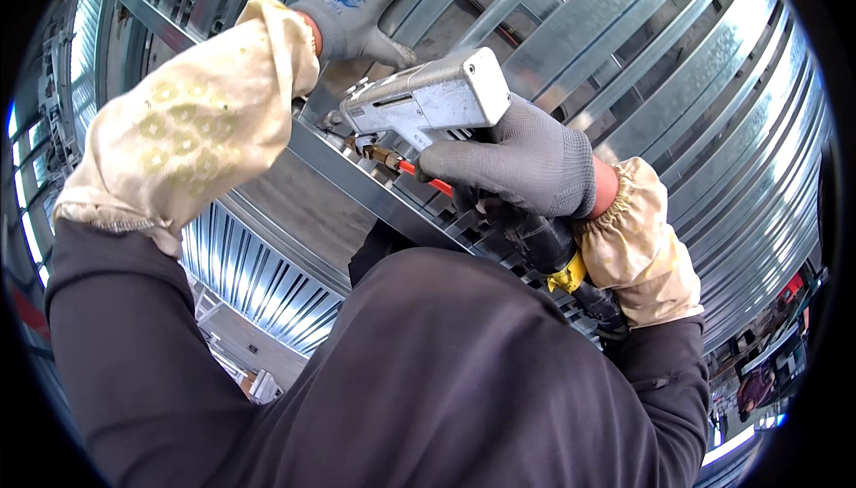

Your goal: The person welds a metal grate using a handheld welding torch. They repeatedly position the torch at intersections of the grate bars and apply short welds, moving along the structure to join multiple points.

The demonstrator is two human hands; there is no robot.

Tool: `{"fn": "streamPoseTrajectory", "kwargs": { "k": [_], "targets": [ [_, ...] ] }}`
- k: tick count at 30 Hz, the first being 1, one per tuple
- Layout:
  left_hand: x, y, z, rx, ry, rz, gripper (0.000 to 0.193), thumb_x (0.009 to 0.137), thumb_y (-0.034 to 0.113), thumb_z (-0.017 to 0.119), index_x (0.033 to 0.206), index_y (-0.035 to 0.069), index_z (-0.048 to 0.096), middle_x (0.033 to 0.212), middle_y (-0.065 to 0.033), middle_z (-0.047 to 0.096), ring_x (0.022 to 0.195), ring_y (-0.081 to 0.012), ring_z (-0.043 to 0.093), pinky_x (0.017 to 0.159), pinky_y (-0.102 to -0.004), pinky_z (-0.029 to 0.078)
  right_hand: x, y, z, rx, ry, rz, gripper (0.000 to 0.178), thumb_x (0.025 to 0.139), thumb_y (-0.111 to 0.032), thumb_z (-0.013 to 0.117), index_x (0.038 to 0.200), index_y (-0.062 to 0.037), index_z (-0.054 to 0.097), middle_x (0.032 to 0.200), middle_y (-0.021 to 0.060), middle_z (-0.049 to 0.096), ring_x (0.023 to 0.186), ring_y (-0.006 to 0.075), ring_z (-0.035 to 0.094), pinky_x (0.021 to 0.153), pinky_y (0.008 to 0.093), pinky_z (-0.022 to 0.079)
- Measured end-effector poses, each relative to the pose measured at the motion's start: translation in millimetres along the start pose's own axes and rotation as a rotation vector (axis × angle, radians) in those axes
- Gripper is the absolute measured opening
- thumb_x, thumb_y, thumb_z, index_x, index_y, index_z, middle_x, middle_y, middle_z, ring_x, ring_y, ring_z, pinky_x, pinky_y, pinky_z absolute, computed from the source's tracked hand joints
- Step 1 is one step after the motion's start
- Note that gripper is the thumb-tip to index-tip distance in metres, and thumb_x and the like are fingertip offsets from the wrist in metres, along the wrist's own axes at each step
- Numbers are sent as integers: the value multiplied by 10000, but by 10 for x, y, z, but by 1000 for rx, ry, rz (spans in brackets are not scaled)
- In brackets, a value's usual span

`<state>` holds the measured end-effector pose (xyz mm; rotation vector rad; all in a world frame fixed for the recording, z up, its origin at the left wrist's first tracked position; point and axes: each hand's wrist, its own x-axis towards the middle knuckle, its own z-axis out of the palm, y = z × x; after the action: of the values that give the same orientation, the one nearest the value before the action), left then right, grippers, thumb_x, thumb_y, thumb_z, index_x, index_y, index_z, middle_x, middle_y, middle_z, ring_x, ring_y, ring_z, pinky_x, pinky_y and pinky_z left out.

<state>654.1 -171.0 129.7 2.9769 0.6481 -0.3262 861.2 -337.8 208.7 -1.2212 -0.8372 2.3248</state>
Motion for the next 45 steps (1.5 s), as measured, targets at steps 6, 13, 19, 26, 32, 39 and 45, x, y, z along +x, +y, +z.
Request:
{"fn": "streamPoseTrajectory", "kwargs": {
  "k": [6,13,19,26,32,39,45],
  "targets": [
    [34,-341,278,-63,233,274,1246,590,855,641,1545,98,379,1623,-162,310,1515,-369,222,1217,-572,87,224,69,-7,23,-31,-71,358,880,-279,708,1130,-27,665,808,3,634,602,63,590,533,240,497],
    [45,-371,305,-99,248,326,1190,638,817,640,1536,78,388,1590,-181,352,1453,-378,323,1177,-582,168,309,39,-20,50,-58,-3,374,910,-257,698,1189,-13,656,864,24,670,627,59,589,552,229,496],
    [75,-319,266,-160,330,338,1122,670,754,656,1506,46,411,1546,-199,400,1391,-390,394,1132,-588,248,396,141,-26,45,-42,-47,366,912,-270,690,1176,-16,675,841,8,673,615,53,570,543,231,481],
    [61,-316,337,-200,365,325,1105,688,730,663,1521,55,396,1554,-195,396,1415,-387,376,1153,-575,245,428,103,-16,27,-83,-14,404,933,-254,709,1218,20,622,944,28,696,703,56,628,583,201,495],
    [80,-287,320,-219,354,309,1114,664,722,682,1507,45,412,1535,-214,415,1399,-395,396,1142,-571,271,432,88,6,16,-48,-54,377,939,-250,696,1197,17,631,927,24,694,707,58,632,586,206,500],
    [110,-324,315,-212,359,324,1094,672,702,685,1498,35,421,1530,-225,418,1398,-397,401,1148,-563,270,422,75,-10,35,-68,25,345,949,-259,679,1163,10,648,911,21,696,709,53,635,575,204,494],
    [109,-313,281,-216,334,313,1085,680,684,688,1503,34,413,1542,-227,406,1415,-399,383,1166,-554,256,426,103,12,7,-29,-23,348,943,-276,687,1156,-4,651,883,18,698,655,52,630,532,188,466]
  ]
}}
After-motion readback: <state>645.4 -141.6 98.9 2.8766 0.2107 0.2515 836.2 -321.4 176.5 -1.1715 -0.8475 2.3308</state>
